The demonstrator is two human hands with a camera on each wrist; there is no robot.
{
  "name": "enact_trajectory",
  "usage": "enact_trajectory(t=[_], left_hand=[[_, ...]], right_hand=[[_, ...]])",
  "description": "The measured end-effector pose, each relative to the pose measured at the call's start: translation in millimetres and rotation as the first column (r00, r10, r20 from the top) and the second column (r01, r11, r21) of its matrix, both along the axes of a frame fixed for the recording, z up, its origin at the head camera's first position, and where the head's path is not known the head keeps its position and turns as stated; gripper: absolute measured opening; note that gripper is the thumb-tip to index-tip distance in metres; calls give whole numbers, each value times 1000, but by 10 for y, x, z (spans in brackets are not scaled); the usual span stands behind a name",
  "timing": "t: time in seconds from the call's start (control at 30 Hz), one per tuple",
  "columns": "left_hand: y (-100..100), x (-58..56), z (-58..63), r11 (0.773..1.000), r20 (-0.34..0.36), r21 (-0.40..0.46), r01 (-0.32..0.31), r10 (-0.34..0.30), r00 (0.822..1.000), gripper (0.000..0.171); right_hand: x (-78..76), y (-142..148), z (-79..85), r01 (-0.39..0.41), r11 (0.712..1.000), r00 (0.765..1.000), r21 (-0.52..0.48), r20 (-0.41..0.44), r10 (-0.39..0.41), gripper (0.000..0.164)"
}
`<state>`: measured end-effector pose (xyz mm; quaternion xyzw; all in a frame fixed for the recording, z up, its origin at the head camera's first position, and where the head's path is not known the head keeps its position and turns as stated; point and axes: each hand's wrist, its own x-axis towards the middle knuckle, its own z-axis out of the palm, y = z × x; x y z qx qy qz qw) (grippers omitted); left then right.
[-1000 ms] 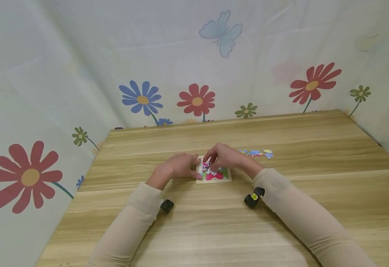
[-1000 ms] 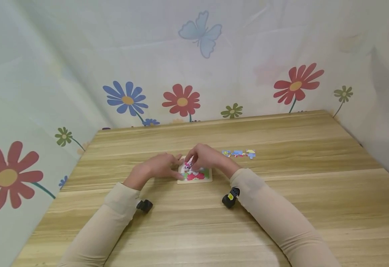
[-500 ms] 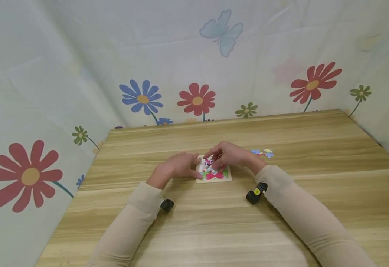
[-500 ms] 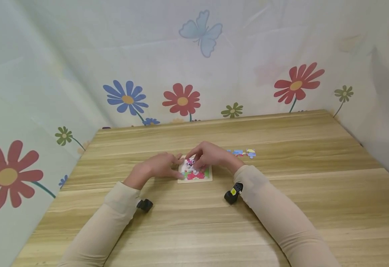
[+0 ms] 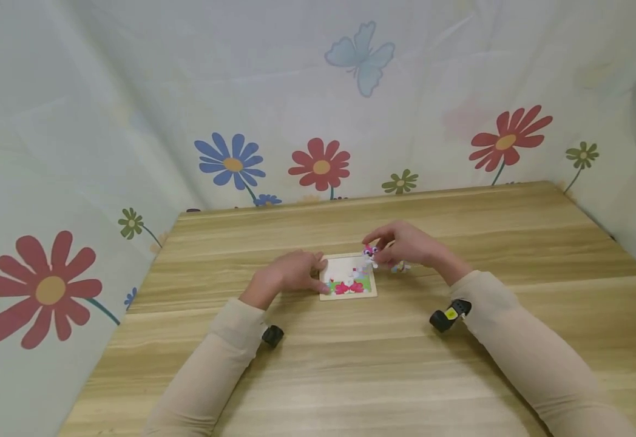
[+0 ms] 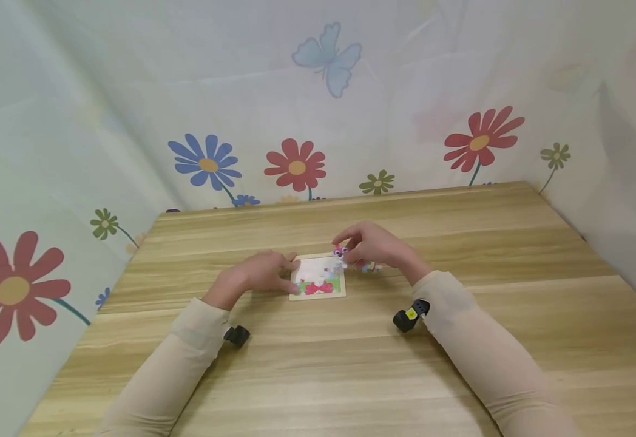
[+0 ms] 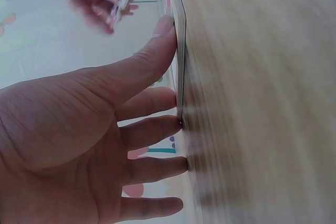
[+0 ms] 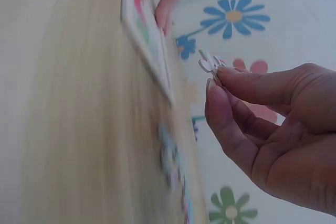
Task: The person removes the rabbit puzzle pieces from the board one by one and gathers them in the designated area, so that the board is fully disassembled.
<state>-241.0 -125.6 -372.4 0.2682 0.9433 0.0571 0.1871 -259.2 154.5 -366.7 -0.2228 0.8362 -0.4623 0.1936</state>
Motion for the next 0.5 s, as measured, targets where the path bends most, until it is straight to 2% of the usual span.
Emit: enact_trajectory(t=[0.23, 0.37, 0.5], left_hand=[[-1, -1, -18, 1000, 5, -3, -8, 8, 1000, 77], [-9, 3, -1, 1000, -4, -11, -12, 12, 1000, 76], [-14, 13, -8, 1000, -3, 2, -19, 19, 1000, 76]], right_hand=[[93, 555, -29, 84, 996, 996, 15, 19, -84, 44], [123, 714, 25, 106, 994, 994, 27, 10, -106, 45], [125, 771, 24, 112, 993, 992, 36, 62, -114, 46]])
